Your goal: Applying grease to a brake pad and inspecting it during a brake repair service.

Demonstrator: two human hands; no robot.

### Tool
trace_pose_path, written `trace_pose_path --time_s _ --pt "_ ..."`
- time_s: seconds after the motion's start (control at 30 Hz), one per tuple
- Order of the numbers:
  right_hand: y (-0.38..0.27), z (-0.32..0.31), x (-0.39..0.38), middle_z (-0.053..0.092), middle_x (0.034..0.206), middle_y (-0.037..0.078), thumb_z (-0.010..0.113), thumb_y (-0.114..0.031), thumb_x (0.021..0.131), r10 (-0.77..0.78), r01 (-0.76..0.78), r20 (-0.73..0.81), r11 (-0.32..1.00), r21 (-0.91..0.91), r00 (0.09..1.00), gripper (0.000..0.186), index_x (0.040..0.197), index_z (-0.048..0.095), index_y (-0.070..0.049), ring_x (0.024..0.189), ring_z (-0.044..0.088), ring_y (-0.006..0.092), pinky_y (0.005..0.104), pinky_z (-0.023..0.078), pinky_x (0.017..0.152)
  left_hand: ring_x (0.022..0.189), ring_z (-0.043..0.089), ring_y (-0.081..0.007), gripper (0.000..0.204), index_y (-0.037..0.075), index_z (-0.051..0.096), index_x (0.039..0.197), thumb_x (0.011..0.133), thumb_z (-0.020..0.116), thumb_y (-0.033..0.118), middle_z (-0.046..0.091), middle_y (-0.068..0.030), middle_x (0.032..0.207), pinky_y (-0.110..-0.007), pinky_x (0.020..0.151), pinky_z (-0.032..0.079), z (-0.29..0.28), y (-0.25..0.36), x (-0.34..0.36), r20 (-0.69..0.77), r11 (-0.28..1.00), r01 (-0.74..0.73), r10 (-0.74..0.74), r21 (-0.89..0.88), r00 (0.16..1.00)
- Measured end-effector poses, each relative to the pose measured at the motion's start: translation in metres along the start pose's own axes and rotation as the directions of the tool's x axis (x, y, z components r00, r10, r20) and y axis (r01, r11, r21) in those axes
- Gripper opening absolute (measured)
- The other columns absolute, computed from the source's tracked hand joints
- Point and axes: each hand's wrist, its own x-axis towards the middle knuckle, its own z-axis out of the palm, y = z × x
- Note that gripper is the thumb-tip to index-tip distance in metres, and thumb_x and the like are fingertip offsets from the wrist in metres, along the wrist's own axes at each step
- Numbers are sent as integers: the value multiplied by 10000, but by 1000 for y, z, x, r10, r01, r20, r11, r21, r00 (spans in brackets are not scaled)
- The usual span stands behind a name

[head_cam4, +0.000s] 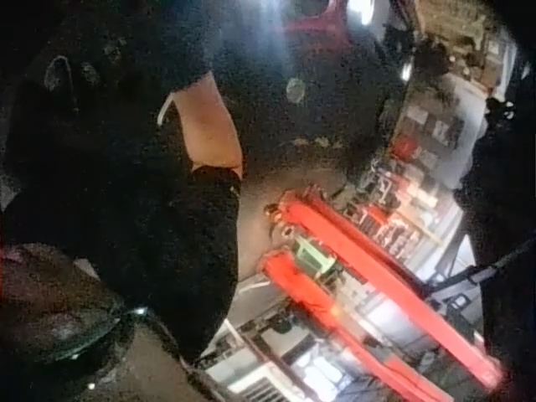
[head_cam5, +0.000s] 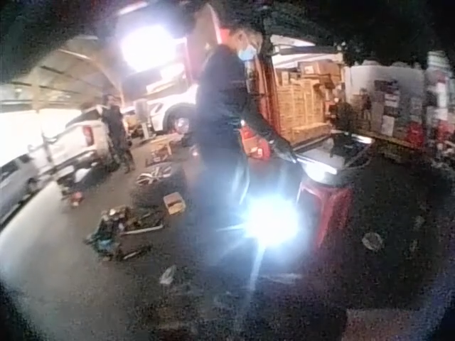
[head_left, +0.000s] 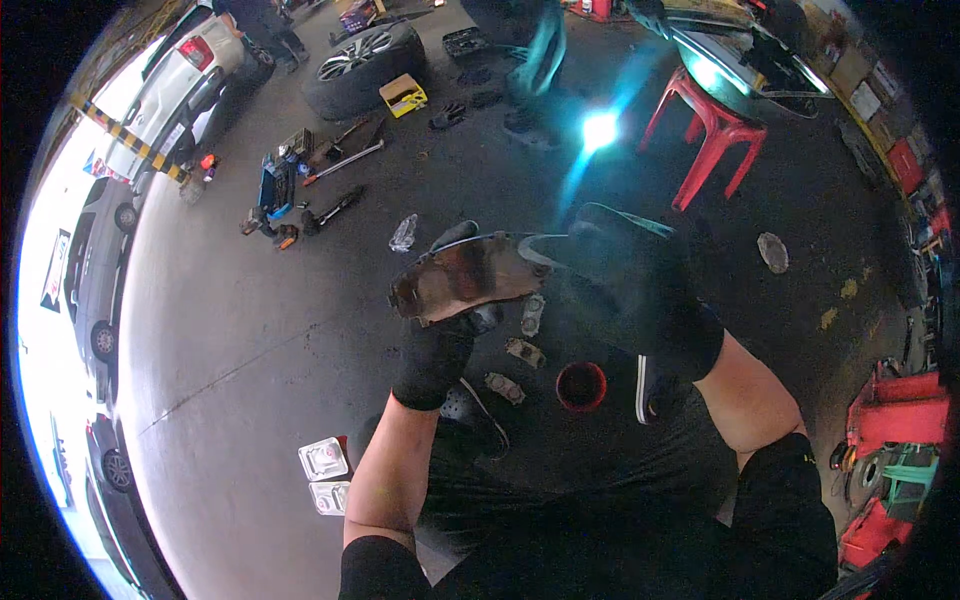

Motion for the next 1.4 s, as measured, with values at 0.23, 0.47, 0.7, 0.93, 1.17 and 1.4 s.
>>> trace_pose_path --time_s 0.23,0.47,0.7,0.93,1.17,1.4 --pt "-5 -3 6 660 944 130 682 -176 769 15 -11 75 999 -49 997 426 1194 692 -166 752 642 323 425 516 658 1167 570 -205 458 43 490 1396 951 597 39 586 -100 1297 -350 990 485 -8 -6 -6 33 997 73 -73 12 997" --pt "-3 -4 1 663 942 150 684 -167 763 -14 19 134 999 -38 991 383 1145 712 -171 762 651 320 419 523 661 1166 549 -243 460 33 483 1350 913 622 13 569 -120 1278 -366 993 450 -10 -5 -7 -6 984 136 -136 119 991" --pt "-1 -4 1 670 986 181 705 -144 750 5 -7 35 998 63 999 350 1100 725 -140 820 665 352 417 543 695 1196 538 -225 520 39 437 1419 941 631 100 547 -112 1335 -355 1022 431 -6 -1 -6 33 962 144 -140 -233 990" --pt "0 -1 0 659 960 174 700 -149 762 -46 40 71 997 71 996 333 1093 724 -126 806 661 344 411 541 676 1182 557 -206 590 44 458 1416 872 684 18 556 -104 1332 -338 975 504 -8 -8 -6 -23 972 147 -153 -185 988" --pt "3 3 0 634 918 142 694 -116 731 -66 63 61 997 44 996 373 1103 712 -120 730 638 328 414 523 627 1190 542 -217 552 55 429 1428 917 640 62 543 -88 1340 -352 1002 457 -14 -8 -5 14 957 152 -154 -249 988" --pt "-14 10 2 658 994 149 694 -100 709 -60 45 70 979 198 996 506 1214 669 -123 779 665 323 406 543 661 1229 546 -224 724 68 442 1432 787 765 14 536 -113 1375 -403 1018 497 -6 -3 5 82 841 207 -191 -500 978"
